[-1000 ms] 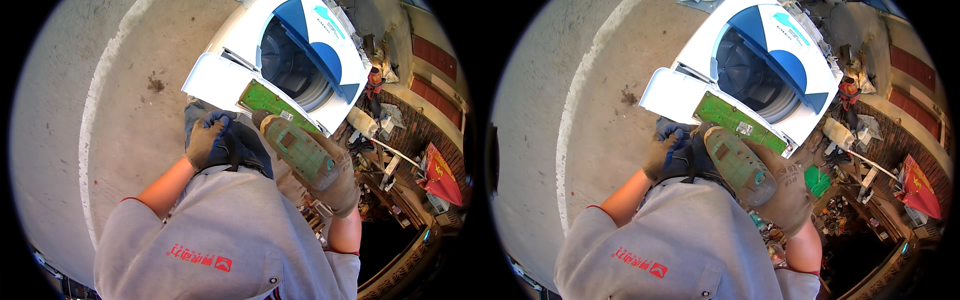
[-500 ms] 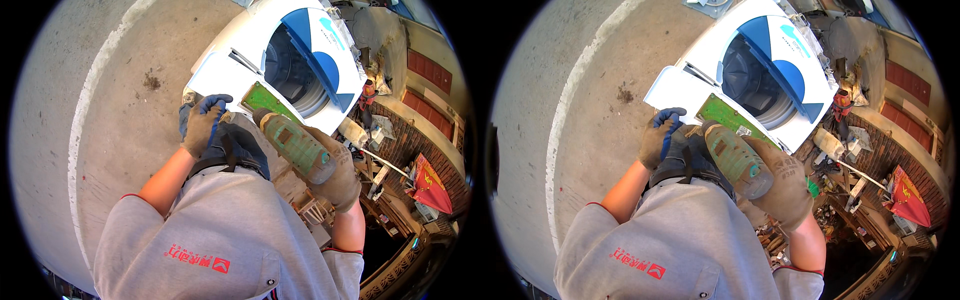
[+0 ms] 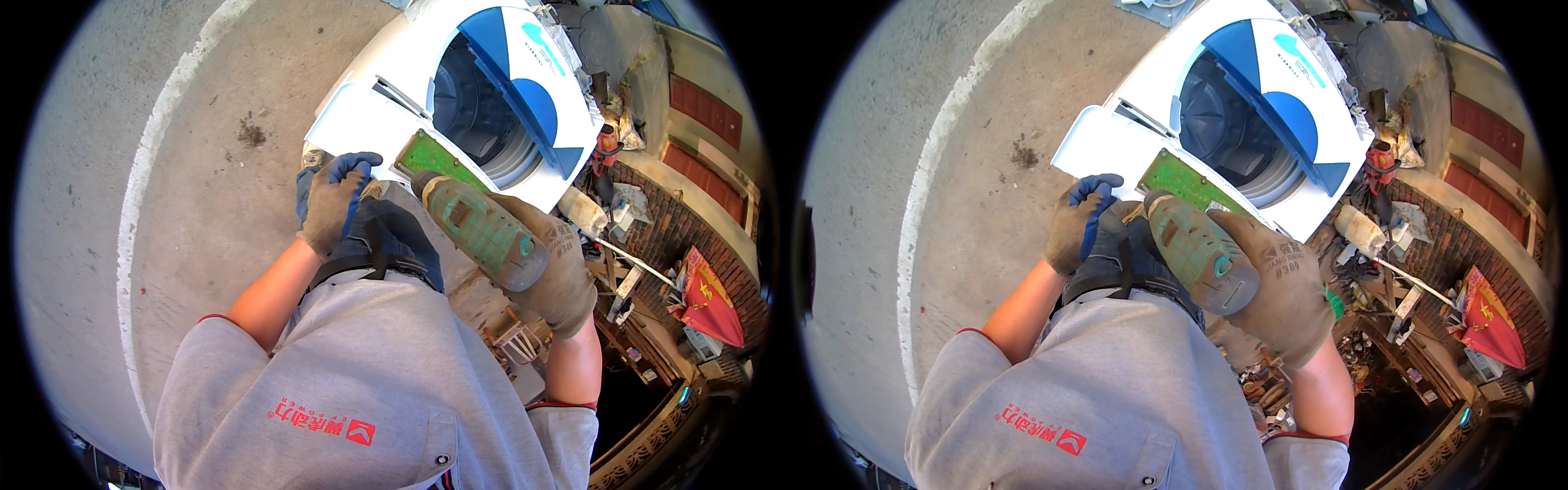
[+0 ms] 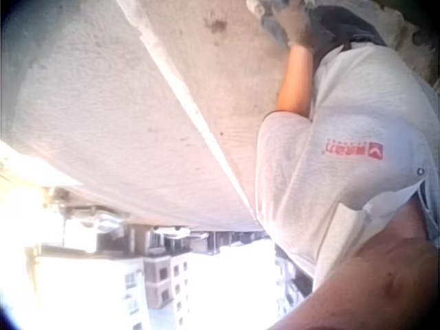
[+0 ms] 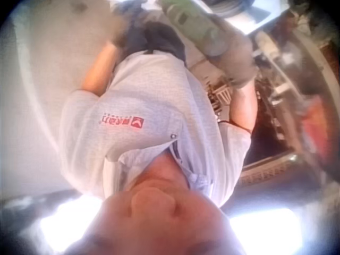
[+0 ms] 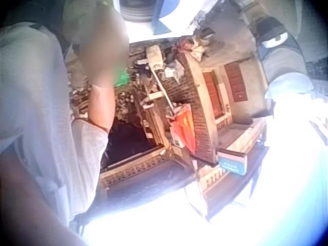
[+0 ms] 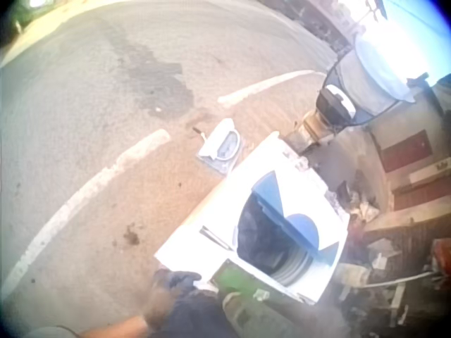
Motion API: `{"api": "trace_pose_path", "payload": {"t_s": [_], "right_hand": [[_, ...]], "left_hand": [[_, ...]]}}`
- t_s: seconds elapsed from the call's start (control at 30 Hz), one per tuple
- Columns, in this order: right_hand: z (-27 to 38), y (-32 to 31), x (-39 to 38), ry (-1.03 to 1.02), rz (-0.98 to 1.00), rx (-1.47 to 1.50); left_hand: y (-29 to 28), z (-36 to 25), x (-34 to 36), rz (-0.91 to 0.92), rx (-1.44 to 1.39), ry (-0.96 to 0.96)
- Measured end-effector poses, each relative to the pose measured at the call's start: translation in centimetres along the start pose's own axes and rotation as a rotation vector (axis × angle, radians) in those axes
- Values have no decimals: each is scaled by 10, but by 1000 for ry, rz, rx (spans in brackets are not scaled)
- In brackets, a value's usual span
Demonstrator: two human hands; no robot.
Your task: The person uses a power drill to remove screws from the control panel of a top-loading washing machine. They detach the panel, disconnect the wiring harness, and then reattach the panel by reconnecting the wires and securing it with screws.
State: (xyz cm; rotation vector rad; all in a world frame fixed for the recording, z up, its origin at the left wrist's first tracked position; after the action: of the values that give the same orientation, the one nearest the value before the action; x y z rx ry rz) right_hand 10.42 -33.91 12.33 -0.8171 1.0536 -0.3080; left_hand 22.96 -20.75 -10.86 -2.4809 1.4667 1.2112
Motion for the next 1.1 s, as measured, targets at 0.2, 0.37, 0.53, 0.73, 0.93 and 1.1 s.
{"api": "trace_pose_path", "payload": {"t_s": [0.2,0.37,0.53,0.73,0.93,1.1], "right_hand": [[10,-7,3,3,31,-44],[-13,-18,-16,-63,-26,151],[-44,2,-71,38,-221,359],[-51,18,-100,120,-491,436],[-62,55,-106,229,-579,887],[-67,59,-104,219,-534,931]], "left_hand": [[0,-1,-1,25,-28,1],[-25,-8,-11,74,-3,-133],[-2,-36,-23,204,-328,-224],[45,-13,-7,433,-1240,-423],[60,-13,-5,480,-1322,-458],[70,-14,-8,414,-1330,-492]]}}
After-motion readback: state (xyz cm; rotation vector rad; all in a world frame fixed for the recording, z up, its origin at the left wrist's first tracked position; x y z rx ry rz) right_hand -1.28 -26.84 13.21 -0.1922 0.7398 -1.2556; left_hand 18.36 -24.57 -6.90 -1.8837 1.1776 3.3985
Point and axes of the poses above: each hand's wrist, its own x-axis towards the middle knuckle, its own y-axis out of the palm, z = x × y, the point moved 4 cm from there along x, towards the middle knuckle, and after that the axes turned 5 degrees about y, right-handed, at the moved point
